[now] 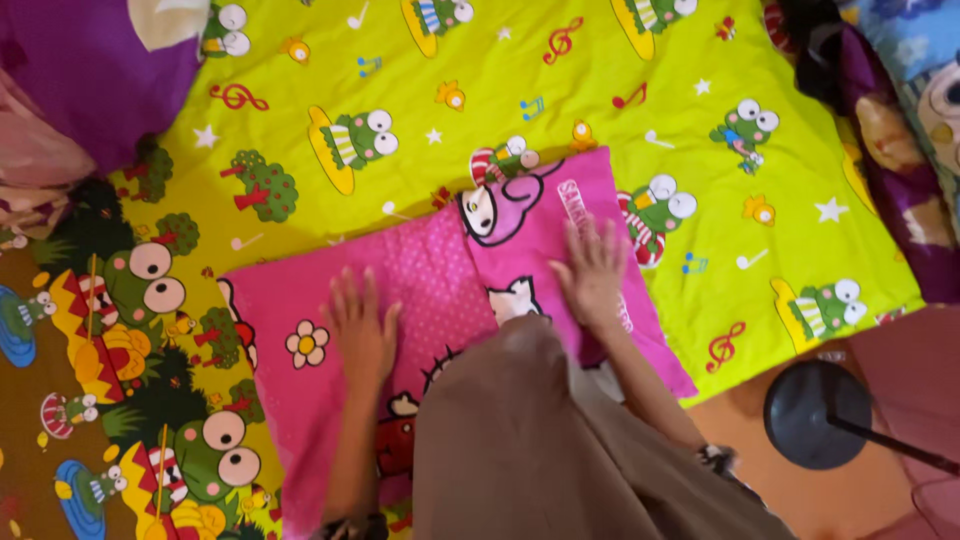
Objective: The person folds a blue owl-patterned pillow and a pink Hello Kitty pillow on a bed. They smooth the fabric, fold the sides inward, and flip the pillows to align the edges neatly.
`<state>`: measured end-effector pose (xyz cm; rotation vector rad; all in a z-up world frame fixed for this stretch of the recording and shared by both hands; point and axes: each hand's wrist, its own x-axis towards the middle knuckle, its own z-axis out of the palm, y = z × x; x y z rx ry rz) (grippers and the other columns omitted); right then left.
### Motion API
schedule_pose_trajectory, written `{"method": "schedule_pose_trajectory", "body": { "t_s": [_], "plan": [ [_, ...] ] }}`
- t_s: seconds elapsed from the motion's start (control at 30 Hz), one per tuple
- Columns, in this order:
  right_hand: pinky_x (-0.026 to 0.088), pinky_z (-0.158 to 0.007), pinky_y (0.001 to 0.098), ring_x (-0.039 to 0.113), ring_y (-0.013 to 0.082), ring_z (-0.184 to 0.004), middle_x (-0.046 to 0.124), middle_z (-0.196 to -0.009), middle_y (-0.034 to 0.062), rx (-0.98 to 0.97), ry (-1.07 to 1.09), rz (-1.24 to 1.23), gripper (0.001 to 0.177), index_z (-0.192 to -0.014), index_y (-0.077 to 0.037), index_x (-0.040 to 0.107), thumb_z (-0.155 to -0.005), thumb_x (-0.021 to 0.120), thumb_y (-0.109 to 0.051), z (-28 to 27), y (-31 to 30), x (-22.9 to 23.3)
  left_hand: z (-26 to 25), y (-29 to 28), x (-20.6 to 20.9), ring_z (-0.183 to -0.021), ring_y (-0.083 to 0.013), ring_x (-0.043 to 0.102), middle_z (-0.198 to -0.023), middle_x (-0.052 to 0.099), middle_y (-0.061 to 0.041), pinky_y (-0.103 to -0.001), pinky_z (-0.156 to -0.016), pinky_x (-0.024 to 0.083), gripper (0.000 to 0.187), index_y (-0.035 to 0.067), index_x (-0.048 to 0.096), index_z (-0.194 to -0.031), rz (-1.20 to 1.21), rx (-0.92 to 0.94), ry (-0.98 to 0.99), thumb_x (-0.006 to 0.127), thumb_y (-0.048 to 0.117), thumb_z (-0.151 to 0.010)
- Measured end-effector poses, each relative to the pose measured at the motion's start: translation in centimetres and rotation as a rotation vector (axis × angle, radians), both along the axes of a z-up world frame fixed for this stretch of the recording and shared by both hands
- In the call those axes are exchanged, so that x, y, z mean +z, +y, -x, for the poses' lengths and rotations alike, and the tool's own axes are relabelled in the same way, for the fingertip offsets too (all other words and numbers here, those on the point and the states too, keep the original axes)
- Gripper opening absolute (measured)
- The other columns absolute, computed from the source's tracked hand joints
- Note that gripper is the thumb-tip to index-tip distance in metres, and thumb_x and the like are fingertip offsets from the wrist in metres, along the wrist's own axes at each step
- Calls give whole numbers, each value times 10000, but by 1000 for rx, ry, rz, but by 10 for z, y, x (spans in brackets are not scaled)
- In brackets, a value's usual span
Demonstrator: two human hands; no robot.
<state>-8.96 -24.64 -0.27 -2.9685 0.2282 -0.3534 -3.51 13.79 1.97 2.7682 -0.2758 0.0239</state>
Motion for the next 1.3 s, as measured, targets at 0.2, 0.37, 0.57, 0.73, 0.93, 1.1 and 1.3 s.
{"method": "schedule_pose_trajectory", "body": {
  "t_s": [0.2, 0.37, 0.57, 0.73, 0.93, 1.1, 1.3],
  "plan": [
    [99, -1271, 615, 124, 379, -1602, 204, -1723, 111, -232, 120, -362, 698, -1663, -200, 293, -1058, 527, -456, 55, -39, -26, 41, 10, -2, -1603, -402, 150, -1722, 209, -193, -647, -1252, 94, 696, 132, 313, -1644, 33, 41, -20, 514, 445, -1056],
    [95, -1262, 619, 143, 425, -1596, 198, -1732, 167, -71, -69, -254, 706, -1658, -151, 293, -1059, 536, -434, 80, 22, 3, 68, -20, 4, -1569, -416, 159, -1697, 217, -225, -668, -1217, 83, 708, 95, 330, -1620, 29, -37, -44, 503, 471, -1046],
    [113, -1295, 581, 173, 414, -1602, 225, -1734, 140, -39, -64, -236, 680, -1661, -182, 303, -1080, 535, -448, 88, 38, 5, 74, -26, -4, -1596, -392, 167, -1713, 230, -184, -650, -1258, 79, 722, 134, 308, -1647, -68, -95, -65, 493, 502, -1053],
    [102, -1263, 631, 188, 425, -1595, 193, -1730, 186, -343, -181, -195, 705, -1675, -156, 267, -1094, 527, -457, 153, 17, -32, 113, -10, 1, -1572, -441, 136, -1696, 183, -267, -663, -1223, 51, 740, 85, 287, -1647, 101, -161, -123, 490, 472, -1050],
    [120, -1276, 623, 187, 408, -1595, 226, -1725, 147, -441, 60, -264, 721, -1679, -193, 280, -1072, 539, -482, 185, 10, -34, 136, 12, 9, -1598, -410, 136, -1710, 185, -219, -634, -1265, 65, 734, 97, 285, -1642, 65, -277, -4, 501, 438, -1029],
    [100, -1267, 649, 137, 478, -1596, 180, -1730, 215, -238, -323, -277, 709, -1684, -139, 259, -1098, 521, -440, 171, 115, 1, 149, 31, 19, -1572, -426, 127, -1691, 179, -243, -642, -1236, 72, 728, 100, 295, -1623, 87, -202, -131, 517, 465, -1034],
    [117, -1275, 612, 188, 412, -1593, 253, -1710, 118, -135, 21, -147, 637, -1625, -206, 377, -1064, 549, -453, 156, 172, 10, 150, 65, 11, -1579, -396, 152, -1698, 197, -206, -635, -1250, 86, 751, 108, 277, -1633, 54, -254, 6, 492, 507, -1034]
  ]
}}
